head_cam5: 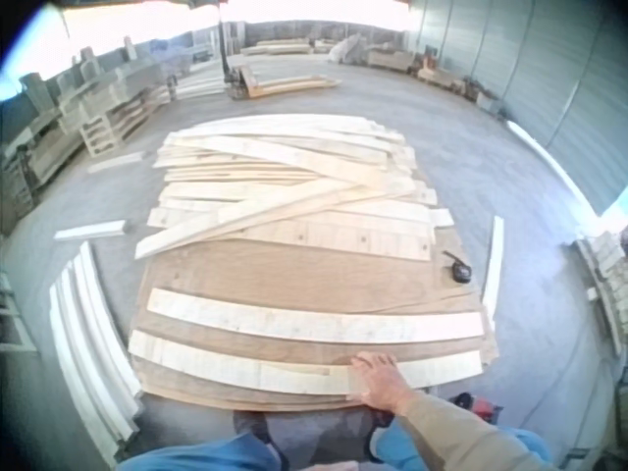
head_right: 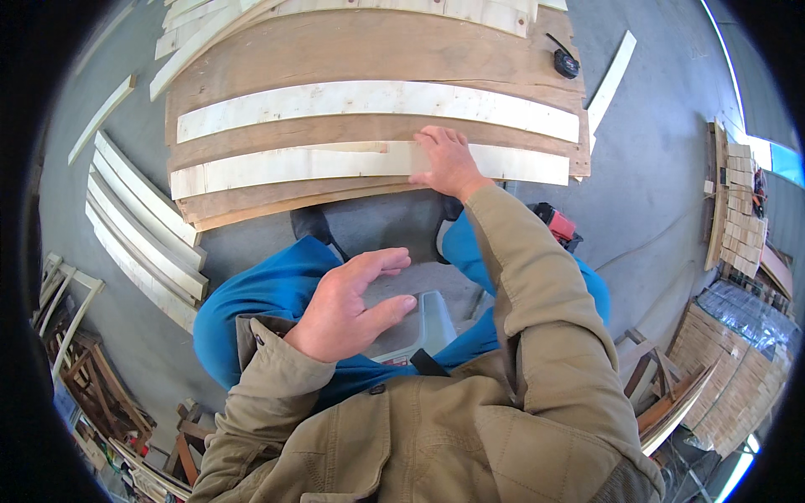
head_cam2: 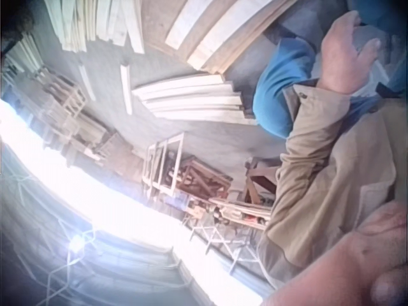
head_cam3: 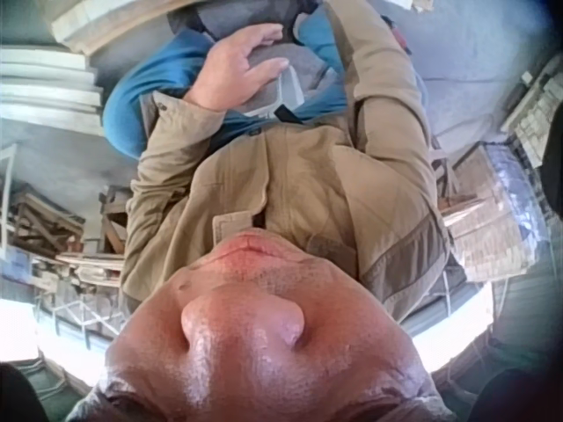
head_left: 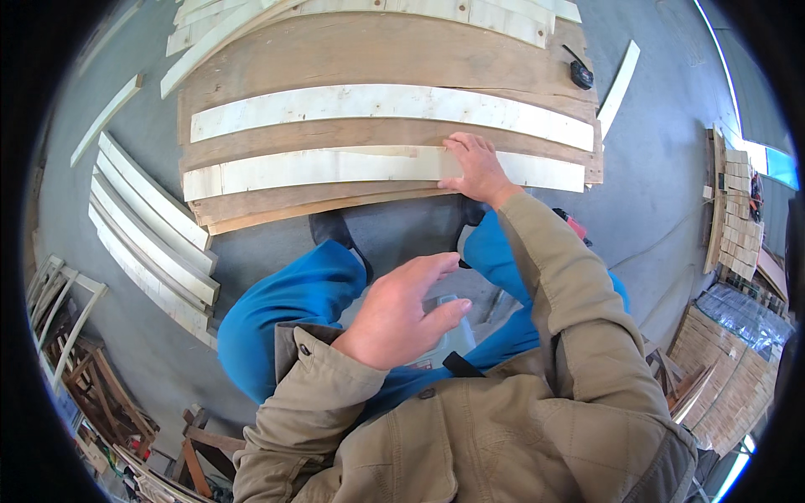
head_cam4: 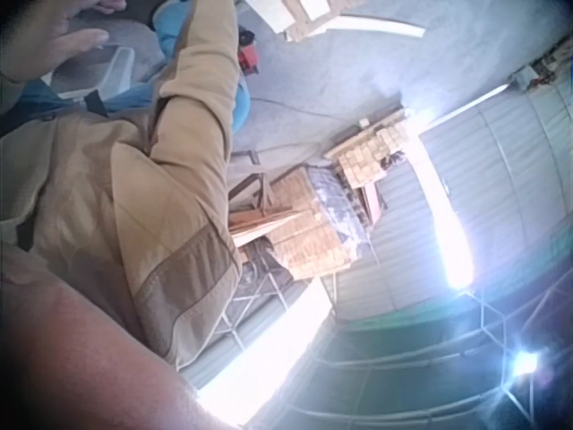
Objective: The person arranges thin wooden planks on a workbench, uses a red pneumatic nail gun to fasten them, and stacks the finished pieces. The person also uses a tape measure to check dimensions.
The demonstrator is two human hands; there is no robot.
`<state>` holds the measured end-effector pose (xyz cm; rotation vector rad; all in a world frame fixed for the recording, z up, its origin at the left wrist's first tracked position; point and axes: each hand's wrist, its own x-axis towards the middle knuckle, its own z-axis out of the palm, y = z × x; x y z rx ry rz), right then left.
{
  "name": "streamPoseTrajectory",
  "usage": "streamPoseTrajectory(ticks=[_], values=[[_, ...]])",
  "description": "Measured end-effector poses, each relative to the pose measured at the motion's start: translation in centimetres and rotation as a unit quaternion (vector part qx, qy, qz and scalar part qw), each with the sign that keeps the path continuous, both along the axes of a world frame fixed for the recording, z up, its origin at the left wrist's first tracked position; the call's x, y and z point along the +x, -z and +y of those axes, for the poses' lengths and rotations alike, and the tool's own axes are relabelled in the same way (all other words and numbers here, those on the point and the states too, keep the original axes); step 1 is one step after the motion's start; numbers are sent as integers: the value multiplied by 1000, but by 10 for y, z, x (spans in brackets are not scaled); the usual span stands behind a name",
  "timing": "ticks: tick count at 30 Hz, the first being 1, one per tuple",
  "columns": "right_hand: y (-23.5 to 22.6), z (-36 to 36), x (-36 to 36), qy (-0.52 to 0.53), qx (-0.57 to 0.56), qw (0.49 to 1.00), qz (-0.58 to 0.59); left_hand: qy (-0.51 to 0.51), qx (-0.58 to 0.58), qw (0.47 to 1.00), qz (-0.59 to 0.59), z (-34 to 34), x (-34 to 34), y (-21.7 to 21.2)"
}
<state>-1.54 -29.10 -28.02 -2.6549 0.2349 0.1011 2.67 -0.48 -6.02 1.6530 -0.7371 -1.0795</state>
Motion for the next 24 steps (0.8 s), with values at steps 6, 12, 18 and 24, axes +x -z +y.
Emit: streamPoseTrajectory(ticks=[6, 12, 18, 24], values=[[13, 3, 10, 37, 28, 998, -46, 8, 5, 1000, -8, 2, 1, -4], [31, -4, 31, 86, 37, 995, -32, 10, -7, 1000, -12, 6, 2, -4], [30, -5, 43, 101, 60, 993, -16, 16, 3, 1000, 10, 3, 6, -8], [24, -9, 55, 136, 84, 983, 93, 20, 1, 1000, 7, 4, 4, -8]])
